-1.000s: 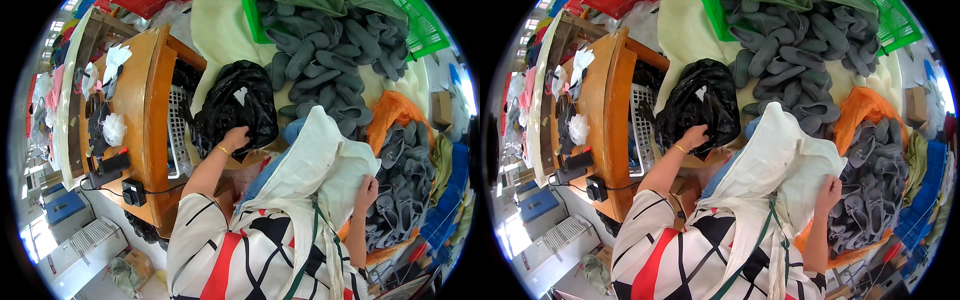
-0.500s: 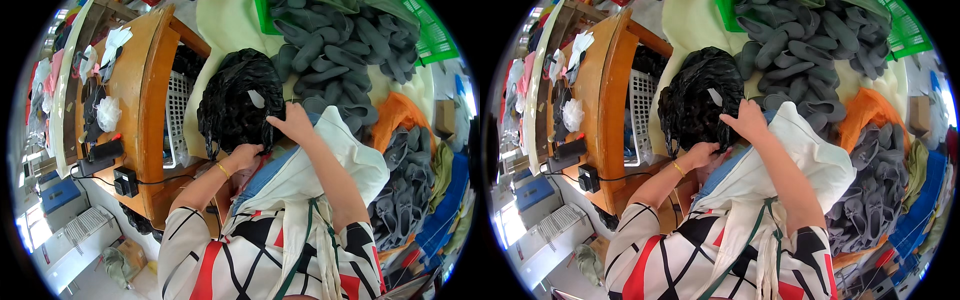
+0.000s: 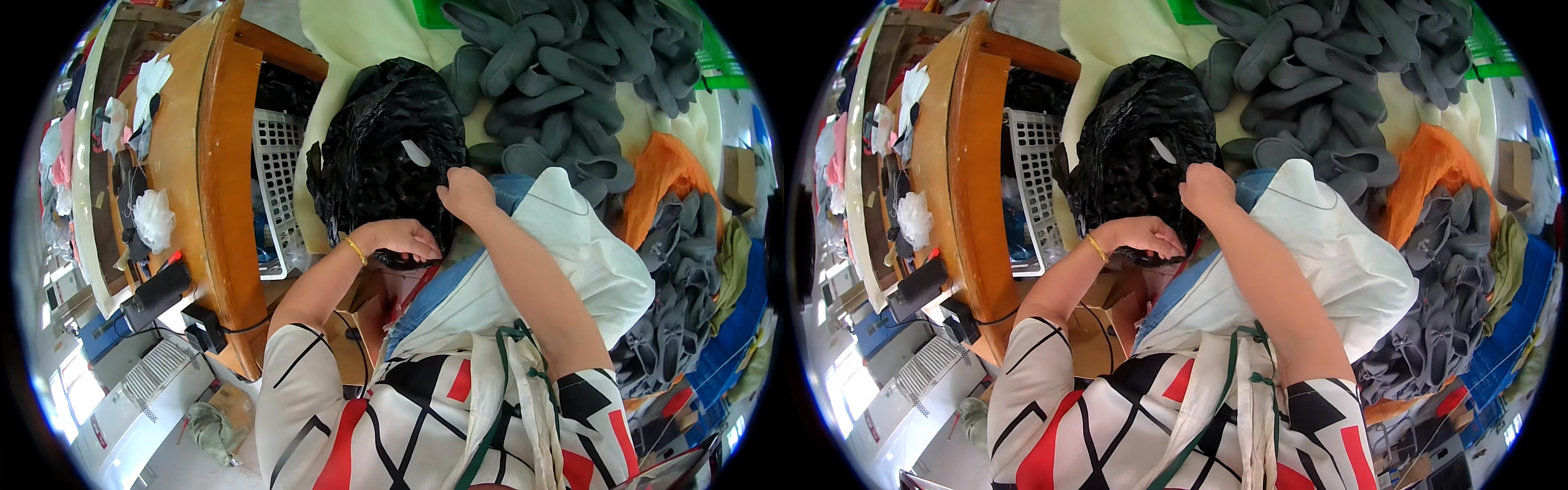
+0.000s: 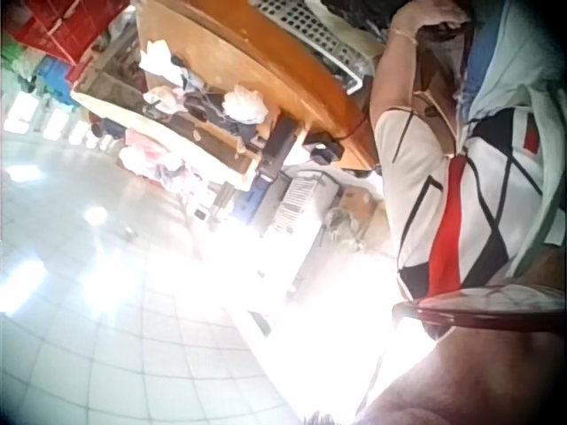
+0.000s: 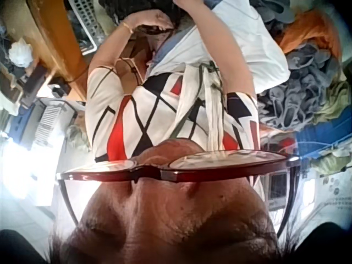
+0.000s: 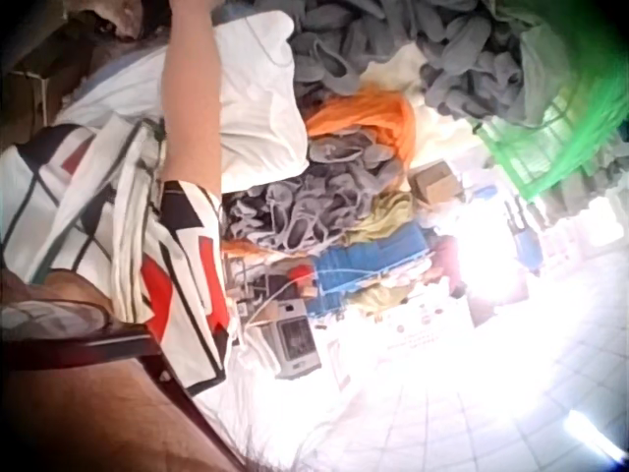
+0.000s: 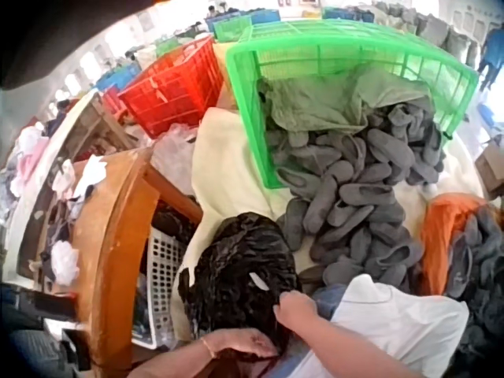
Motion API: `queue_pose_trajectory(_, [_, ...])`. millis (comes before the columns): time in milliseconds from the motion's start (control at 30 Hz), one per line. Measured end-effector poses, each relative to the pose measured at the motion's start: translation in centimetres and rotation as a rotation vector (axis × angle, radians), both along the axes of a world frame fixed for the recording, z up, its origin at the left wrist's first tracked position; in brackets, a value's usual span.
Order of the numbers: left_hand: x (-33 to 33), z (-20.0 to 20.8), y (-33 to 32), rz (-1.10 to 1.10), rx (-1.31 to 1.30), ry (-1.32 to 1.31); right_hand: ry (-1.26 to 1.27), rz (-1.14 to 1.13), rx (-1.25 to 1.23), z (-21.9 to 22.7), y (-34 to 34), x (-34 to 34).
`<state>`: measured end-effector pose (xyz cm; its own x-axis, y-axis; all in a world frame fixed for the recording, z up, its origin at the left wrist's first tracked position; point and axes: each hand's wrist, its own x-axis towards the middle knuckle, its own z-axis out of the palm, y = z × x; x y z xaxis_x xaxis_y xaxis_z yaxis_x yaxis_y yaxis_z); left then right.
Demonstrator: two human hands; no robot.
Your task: The person sews a decorative bow onto the toe of a grey slip-on shoe using a needle and thread. They repeatedly pull the thread through the fabric, tie knots, and trim excess thread. After finishing one shoe, they place it aside and pick up another shoe to repeat the process.
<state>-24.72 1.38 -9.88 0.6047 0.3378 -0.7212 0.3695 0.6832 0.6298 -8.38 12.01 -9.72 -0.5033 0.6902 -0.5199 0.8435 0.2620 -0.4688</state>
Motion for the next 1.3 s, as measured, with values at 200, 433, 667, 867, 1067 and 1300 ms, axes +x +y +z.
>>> queue_pose_trajectory(200, [-5.5,-6.4,0.4,0.733,0.067,0.195,0.469,-0.102,-0.088,2.7,0.5,-1.5])
queue_pose_trajectory(433, [-5.9,-9.4,6.2,0.124,0.812,1.034,0.981,-0.345,-1.002,7.1,0.9,-0.5])
queue_pose_trajectory(667, [-3.2,-13.2,12.2,-0.144,0.902,1.039,0.919,-0.296,-1.142,7.7,1.3,0.3])
queue_pose_trajectory(867, [-2.5,-17.2,15.0,-0.244,0.827,1.047,0.89,-0.189,-0.932,7.5,1.6,0.3])
queue_pose_trajectory(1067, [-3.6,-16.5,13.7,-0.16,0.847,1.027,0.918,-0.357,-1.083,7.8,3.0,0.6])
queue_pose_trajectory(1300, [-5.1,-11.4,9.4,0.176,0.934,1.021,0.976,-0.539,-1.05,7.2,3.5,1.0])
